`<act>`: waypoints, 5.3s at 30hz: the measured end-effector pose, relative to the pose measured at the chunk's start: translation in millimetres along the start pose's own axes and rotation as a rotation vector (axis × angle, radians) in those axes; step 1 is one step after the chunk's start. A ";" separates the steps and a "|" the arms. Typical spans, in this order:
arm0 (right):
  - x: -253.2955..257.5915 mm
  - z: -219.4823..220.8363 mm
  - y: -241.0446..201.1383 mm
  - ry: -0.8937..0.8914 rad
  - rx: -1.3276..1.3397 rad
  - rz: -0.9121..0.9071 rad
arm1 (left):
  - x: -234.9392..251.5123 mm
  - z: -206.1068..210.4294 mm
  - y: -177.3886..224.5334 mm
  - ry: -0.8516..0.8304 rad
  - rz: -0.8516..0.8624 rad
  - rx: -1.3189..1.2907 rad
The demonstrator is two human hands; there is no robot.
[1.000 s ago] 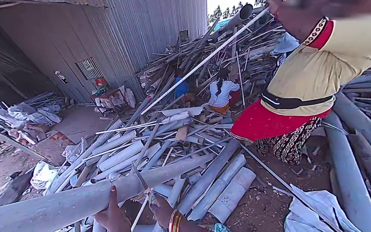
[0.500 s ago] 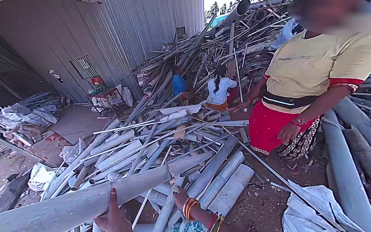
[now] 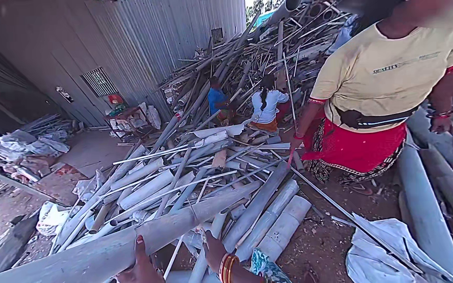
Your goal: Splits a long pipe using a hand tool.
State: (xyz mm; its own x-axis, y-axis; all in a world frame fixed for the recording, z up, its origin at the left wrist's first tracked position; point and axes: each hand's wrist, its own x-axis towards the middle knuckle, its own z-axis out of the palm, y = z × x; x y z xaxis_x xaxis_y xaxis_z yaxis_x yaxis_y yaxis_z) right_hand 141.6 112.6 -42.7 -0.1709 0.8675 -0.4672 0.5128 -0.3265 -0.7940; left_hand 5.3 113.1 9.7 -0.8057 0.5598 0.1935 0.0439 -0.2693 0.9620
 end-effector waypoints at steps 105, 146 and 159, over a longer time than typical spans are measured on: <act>-90.3 8.6 -2.4 -0.137 -0.517 -0.148 | -36.9 -76.1 -38.4 0.057 -0.029 -0.002; -36.6 -85.4 166.6 0.401 0.038 0.185 | -33.2 -37.0 -18.8 0.015 0.030 -0.059; -93.5 -22.3 67.8 0.759 0.005 -0.714 | -29.4 17.8 26.1 -0.473 0.108 -0.127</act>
State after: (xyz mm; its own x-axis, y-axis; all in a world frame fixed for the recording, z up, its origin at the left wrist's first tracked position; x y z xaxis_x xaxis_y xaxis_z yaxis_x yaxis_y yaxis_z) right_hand 211.1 17.7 -44.2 0.1416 0.8669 0.4780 0.4968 0.3554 -0.7918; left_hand 40.6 103.6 32.5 -0.4436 0.8095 0.3847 0.0159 -0.4221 0.9064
